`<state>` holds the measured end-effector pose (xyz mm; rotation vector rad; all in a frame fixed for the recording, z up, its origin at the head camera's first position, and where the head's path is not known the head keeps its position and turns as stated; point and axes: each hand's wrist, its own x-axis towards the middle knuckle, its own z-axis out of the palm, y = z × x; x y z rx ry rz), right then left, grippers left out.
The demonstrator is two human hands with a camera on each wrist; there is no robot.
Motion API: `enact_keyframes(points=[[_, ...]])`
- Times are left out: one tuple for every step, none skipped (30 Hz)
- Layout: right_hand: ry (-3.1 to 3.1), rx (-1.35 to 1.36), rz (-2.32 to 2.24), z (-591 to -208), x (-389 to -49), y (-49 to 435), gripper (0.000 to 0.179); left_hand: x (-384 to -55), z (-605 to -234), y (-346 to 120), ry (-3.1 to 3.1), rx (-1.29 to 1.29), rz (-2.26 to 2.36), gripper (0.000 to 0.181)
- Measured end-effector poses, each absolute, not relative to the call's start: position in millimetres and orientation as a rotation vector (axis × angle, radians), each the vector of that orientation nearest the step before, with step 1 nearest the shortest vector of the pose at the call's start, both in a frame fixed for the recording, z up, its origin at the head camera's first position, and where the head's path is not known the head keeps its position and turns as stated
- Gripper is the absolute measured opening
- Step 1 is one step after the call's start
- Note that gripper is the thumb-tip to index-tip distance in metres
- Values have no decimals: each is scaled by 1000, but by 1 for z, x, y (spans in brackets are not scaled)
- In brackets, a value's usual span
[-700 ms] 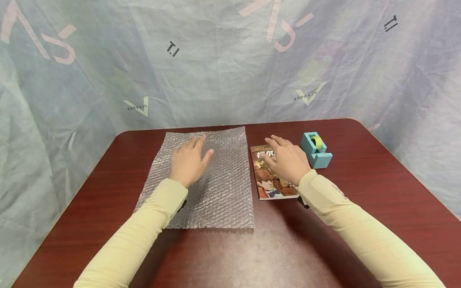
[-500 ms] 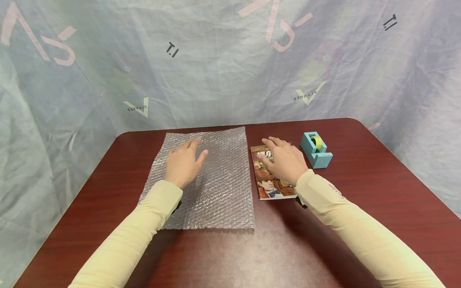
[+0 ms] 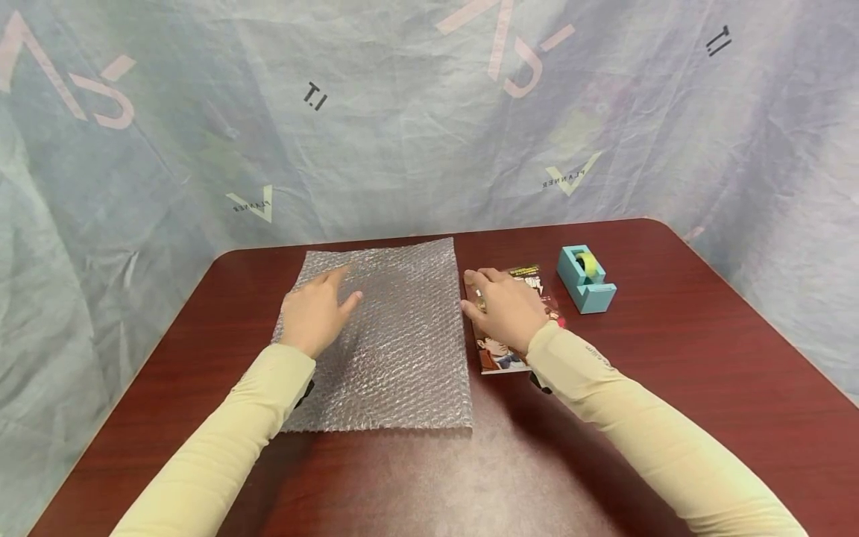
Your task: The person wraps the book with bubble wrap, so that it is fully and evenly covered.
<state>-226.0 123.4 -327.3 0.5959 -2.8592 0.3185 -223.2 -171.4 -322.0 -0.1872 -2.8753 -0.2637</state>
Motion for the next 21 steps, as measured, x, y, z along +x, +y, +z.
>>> enact_keyframes(points=[[-2855, 601, 311, -328, -226, 122, 55, -223, -322, -174, -2888, -177, -253, 58], [-2853, 605, 300, -329, -226, 120, 55, -222, -322, -175, -2902, -172, -249, 58], [-2854, 608, 291, -329, -225, 118, 55, -221, -321, -178, -2916, -168, -244, 59], [-2860, 610, 282, -330, -225, 116, 56, -221, -321, -180, -2933, -165, -236, 60], [-2868, 608, 271, -331, -225, 114, 56, -220, -320, -182, -2948, -164, -228, 61], [-2878, 605, 268, -331, -224, 113, 57, -219, -320, -184, -2956, -167, -221, 61], [-2888, 605, 265, -331, -224, 111, 57, -217, -319, -186, -2966, -168, -217, 62], [-2898, 607, 265, -332, -223, 109, 58, -216, -319, -189, -2974, -168, -212, 62], [-2905, 609, 266, -332, -223, 108, 58, -215, -318, -192, -2982, -166, -207, 62], [-2909, 612, 265, -333, -223, 107, 58, -214, -317, -194, -2989, -162, -202, 63], [-2912, 615, 268, -333, -223, 106, 58, -212, -316, -197, -2994, -157, -204, 63], [-2914, 619, 268, -333, -222, 105, 57, -211, -316, -199, -3000, -150, -205, 63], [-2914, 627, 266, -333, -222, 104, 57, -210, -315, -202, -3012, -140, -210, 64], [-2918, 632, 262, -334, -222, 103, 57, -210, -315, -204, -3022, -131, -216, 64], [-2920, 638, 255, -334, -223, 103, 57, -209, -315, -206, -3033, -121, -219, 65], [-2921, 646, 248, -335, -223, 102, 57, -209, -315, -209, -3043, -113, -222, 65], [-2927, 649, 243, -336, -223, 101, 57, -209, -316, -210, -3055, -103, -228, 66], [-2931, 653, 238, -337, -223, 100, 57, -209, -316, -212, -3069, -94, -233, 66], [-2934, 660, 237, -337, -223, 100, 57, -209, -317, -214, -3086, -87, -235, 68], [-2937, 668, 235, -338, -222, 99, 56, -210, -317, -216, -3103, -84, -233, 68], [-2939, 674, 232, -339, -222, 98, 56, -210, -318, -217, -3127, -79, -231, 70]])
